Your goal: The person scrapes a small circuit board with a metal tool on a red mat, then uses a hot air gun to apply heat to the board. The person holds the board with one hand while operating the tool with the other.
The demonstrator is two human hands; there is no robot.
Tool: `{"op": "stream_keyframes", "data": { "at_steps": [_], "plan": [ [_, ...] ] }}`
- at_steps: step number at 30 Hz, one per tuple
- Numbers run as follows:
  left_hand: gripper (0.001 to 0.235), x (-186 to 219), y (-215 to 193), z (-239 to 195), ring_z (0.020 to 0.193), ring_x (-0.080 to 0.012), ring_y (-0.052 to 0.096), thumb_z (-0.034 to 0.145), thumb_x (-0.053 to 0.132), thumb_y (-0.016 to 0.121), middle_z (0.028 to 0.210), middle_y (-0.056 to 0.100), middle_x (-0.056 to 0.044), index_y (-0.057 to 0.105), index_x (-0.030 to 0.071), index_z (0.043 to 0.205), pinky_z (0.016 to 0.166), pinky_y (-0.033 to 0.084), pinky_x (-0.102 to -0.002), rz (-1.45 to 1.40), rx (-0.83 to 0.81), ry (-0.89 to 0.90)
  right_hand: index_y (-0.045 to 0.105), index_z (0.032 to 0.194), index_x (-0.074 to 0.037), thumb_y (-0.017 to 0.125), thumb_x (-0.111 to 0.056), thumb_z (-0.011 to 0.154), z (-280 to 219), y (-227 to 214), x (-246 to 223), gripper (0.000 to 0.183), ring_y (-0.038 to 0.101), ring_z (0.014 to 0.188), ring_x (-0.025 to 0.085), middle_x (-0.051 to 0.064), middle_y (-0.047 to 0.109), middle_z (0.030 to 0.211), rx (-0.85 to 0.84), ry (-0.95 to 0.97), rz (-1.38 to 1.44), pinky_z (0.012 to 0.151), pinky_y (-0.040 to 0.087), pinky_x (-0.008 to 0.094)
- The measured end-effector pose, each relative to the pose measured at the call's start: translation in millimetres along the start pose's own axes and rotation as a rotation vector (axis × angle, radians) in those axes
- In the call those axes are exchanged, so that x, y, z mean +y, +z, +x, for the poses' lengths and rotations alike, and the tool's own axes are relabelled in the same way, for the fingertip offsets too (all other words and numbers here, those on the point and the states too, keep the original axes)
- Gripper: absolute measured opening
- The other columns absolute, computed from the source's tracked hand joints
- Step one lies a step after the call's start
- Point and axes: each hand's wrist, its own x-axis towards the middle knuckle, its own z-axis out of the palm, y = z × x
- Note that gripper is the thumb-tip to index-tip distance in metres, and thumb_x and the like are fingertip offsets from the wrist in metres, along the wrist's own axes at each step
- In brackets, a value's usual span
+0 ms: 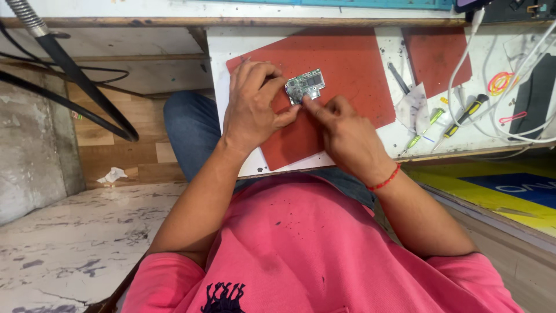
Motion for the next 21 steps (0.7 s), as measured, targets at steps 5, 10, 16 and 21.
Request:
{"op": "stream_keyframes", "data": {
  "at_steps": [5,10,16,21],
  "plan": [
    [0.049,6.6,1.5,1.5,0.122,-0.0317,0.049,0.073,0.031,0.093,0.121,0.054,-0.011,0.066,0.005,0.105,0.108,0.038,-0.048,0.057,-0.098,-0.089,0.061,0.144,-0.011,0.054,0.001,0.094,-1.4,-0.5,0.0,0.052,0.066,0.082,0.042,0.02,0.062,0.105,0.071,0.036,0.015,0.069,0.054,0.05],
    [0.054,9.7,7.6,6.5,0.129,-0.0346,0.041,0.068,0.036,0.093,0.126,0.046,-0.013,0.063,0.006,0.101,0.11,0.034,-0.051,0.133,-0.132,-0.135,0.061,0.144,-0.012,0.052,0.005,0.09,-10.7,4.4,1.7,0.057,0.067,0.085,0.041,0.02,0.062,0.11,0.131,0.054,0.032,0.074,0.055,0.051],
    [0.054,7.9,7.4,6.3,0.129,-0.0351,0.04,0.067,0.036,0.094,0.125,0.046,-0.013,0.063,0.006,0.1,0.11,0.035,-0.051,0.141,-0.141,-0.14,0.061,0.143,-0.015,0.053,0.002,0.093,-8.7,6.2,-1.1,0.054,0.067,0.084,0.041,0.019,0.062,0.109,0.113,0.064,0.048,0.073,0.055,0.051],
    [0.05,10.1,5.9,1.9,0.128,-0.0337,0.041,0.063,0.032,0.094,0.125,0.047,-0.013,0.066,0.008,0.097,0.106,0.038,-0.05,0.142,-0.088,-0.149,0.062,0.143,-0.017,0.054,0.002,0.089,-2.4,3.0,-3.2,0.058,0.067,0.082,0.039,0.019,0.062,0.105,0.017,-0.01,0.006,0.071,0.056,0.05]
  ]
}}
